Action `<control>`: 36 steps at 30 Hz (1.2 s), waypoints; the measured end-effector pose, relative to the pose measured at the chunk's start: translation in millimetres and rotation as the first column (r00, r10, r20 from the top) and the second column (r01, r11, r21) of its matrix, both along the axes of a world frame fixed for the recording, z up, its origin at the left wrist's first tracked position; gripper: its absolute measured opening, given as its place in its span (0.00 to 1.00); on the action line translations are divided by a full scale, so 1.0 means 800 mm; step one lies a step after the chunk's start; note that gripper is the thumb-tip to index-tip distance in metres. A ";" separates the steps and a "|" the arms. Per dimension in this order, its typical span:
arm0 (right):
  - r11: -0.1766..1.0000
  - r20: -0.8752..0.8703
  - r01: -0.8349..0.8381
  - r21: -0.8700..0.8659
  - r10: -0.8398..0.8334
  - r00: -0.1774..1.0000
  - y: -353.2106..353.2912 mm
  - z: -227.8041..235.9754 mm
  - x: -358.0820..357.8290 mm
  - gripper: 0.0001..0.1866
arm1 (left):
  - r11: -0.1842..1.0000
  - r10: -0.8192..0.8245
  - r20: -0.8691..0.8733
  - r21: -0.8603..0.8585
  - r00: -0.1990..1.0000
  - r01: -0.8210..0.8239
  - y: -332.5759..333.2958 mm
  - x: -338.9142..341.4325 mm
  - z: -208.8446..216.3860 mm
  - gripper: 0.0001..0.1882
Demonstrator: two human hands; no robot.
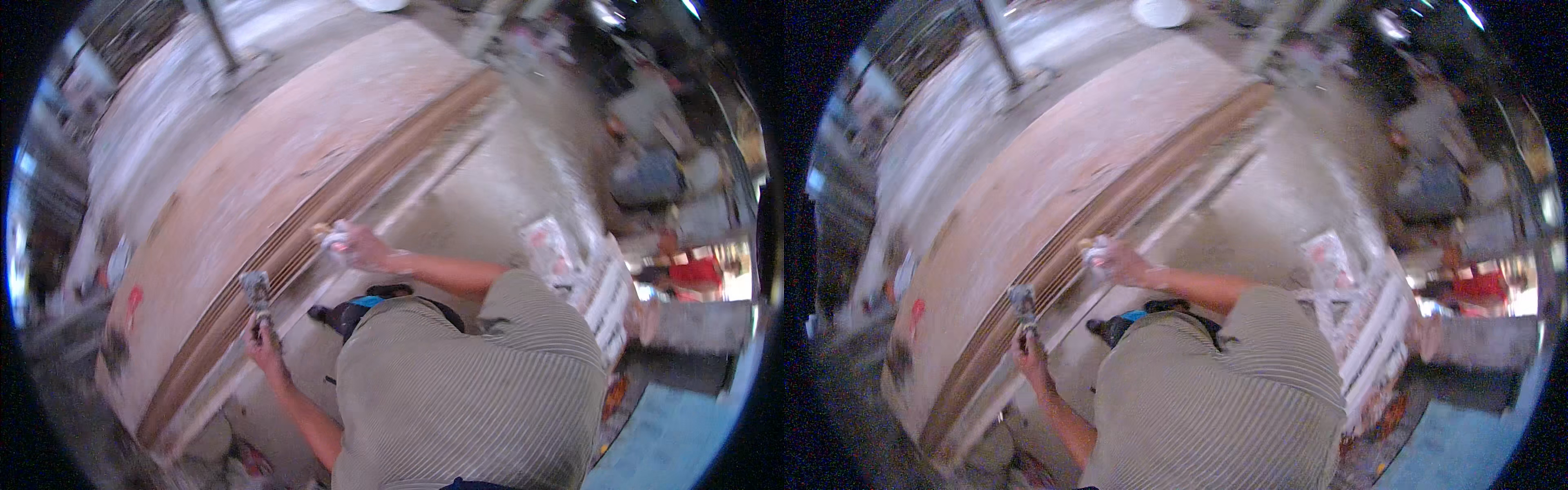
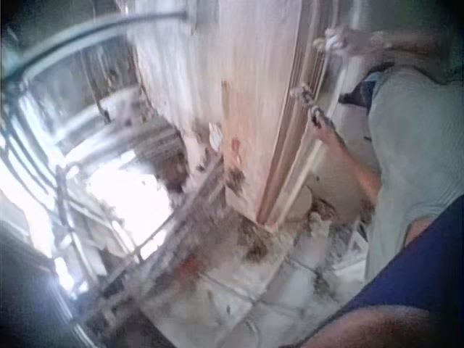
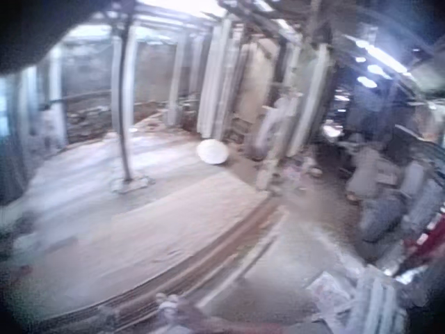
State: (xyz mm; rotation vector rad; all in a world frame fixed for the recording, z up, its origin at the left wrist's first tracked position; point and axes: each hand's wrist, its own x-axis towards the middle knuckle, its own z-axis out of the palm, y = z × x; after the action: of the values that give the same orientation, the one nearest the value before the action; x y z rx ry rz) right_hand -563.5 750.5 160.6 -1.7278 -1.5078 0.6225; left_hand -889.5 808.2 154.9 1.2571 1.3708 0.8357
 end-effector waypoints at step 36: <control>0.971 -0.513 0.235 0.053 -0.175 0.841 0.058 -0.028 -0.773 0.15 | 0.987 -0.159 0.056 -0.012 0.986 0.160 0.182 -0.800 -0.037 0.20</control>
State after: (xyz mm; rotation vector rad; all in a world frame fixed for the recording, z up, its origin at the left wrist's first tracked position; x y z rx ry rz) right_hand -1181.9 796.8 138.1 -1.4613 -0.9550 0.7857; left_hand -1529.6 954.1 125.2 1.3040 1.2136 0.7408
